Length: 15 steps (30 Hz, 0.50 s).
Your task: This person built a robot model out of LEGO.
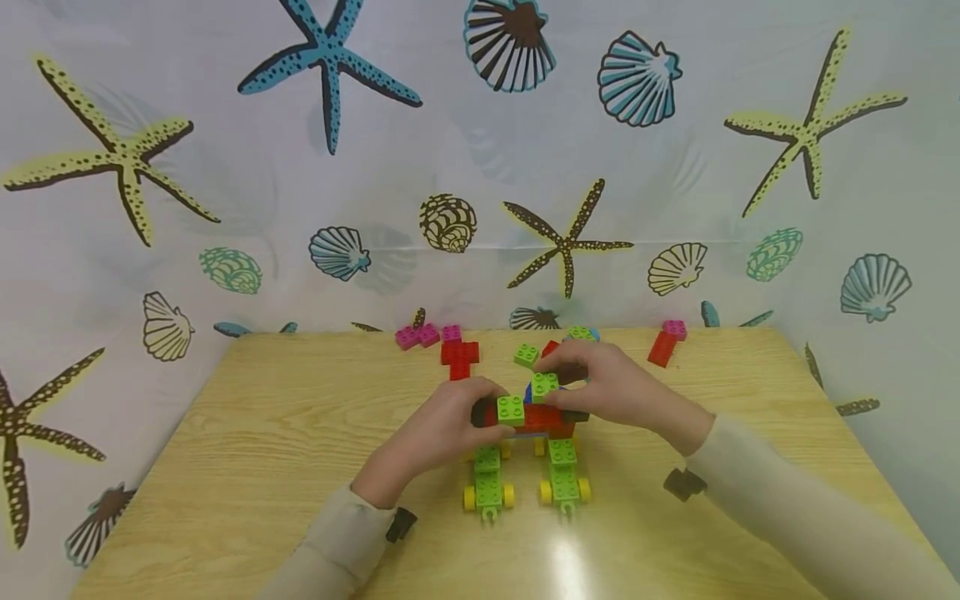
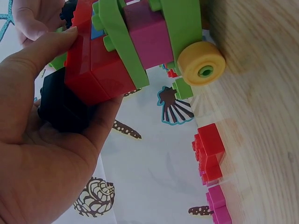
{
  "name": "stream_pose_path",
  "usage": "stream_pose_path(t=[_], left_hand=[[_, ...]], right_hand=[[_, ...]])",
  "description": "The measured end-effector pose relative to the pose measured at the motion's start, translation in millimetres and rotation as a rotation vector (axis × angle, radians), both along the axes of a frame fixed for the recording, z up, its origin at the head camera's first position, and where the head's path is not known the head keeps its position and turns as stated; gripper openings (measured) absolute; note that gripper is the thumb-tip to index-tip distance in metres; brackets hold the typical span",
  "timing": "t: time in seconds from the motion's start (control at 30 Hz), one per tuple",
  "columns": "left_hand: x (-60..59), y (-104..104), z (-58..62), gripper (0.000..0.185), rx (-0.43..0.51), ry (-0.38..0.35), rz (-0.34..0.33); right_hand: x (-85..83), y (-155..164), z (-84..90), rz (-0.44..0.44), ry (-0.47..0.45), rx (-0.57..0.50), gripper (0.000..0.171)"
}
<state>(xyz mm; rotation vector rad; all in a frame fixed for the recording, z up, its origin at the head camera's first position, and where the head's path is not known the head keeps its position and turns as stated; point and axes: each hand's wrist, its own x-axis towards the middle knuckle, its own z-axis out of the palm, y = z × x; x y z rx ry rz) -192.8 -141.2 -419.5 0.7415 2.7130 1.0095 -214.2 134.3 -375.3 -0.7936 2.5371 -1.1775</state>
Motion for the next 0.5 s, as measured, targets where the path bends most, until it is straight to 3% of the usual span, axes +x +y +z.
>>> stream_pose_path(t=[0.5], left_hand=[[1.0,0.5,2.8,0.034,-0.011,0.046,-0.022]], right_hand=[[4.5,-7.4,-10.0,0.057,0.013,0.107,0.034]])
